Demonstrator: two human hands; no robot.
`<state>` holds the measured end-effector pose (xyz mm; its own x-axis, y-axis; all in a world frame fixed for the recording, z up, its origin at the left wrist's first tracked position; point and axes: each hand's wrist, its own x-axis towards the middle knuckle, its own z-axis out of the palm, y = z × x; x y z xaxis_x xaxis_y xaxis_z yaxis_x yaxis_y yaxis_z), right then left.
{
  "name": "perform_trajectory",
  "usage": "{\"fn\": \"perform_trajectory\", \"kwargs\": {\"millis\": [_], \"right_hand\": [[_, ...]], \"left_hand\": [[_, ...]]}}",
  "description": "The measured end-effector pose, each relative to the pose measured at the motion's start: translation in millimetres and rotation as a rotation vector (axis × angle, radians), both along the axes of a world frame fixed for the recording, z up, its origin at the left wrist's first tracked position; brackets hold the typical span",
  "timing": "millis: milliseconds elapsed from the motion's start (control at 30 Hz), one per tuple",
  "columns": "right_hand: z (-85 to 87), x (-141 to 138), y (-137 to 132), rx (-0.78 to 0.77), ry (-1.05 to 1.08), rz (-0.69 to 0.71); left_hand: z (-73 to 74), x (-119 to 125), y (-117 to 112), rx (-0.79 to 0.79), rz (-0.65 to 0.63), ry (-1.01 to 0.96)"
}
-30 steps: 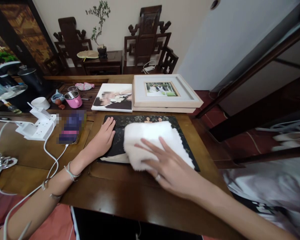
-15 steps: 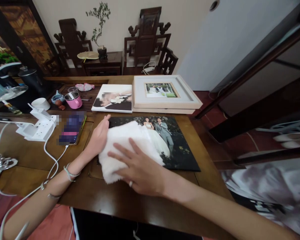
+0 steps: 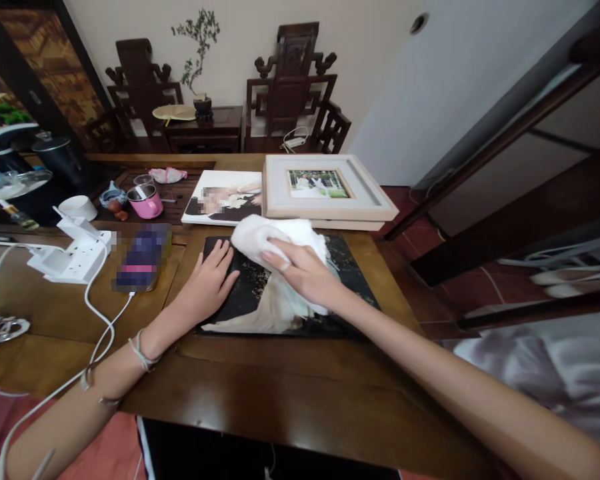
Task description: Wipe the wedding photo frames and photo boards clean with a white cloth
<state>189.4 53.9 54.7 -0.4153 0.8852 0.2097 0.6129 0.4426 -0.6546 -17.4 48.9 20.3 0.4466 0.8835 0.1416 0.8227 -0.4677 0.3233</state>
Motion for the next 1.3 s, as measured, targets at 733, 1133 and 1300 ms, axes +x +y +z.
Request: {"fn": "perform_trajectory", "kwargs": {"millis": [733,1133,1300], "right_hand": [[-22.3,104.2,-74.6,0.289,-0.336,0.028],[-11.9,99.0,-58.9,0.304,-0.347,0.175],[-13.4,111.3,-1.4,0.264,-0.375,0.073]], "left_hand": [[4.2,0.2,0.7,-0.055,0.023,-0.102],[4.0,-3.4,2.5,-0.052,-0.015,-0.042],[4.5,-3.2,1.2,-0.064,-0.005,-0.034]]}}
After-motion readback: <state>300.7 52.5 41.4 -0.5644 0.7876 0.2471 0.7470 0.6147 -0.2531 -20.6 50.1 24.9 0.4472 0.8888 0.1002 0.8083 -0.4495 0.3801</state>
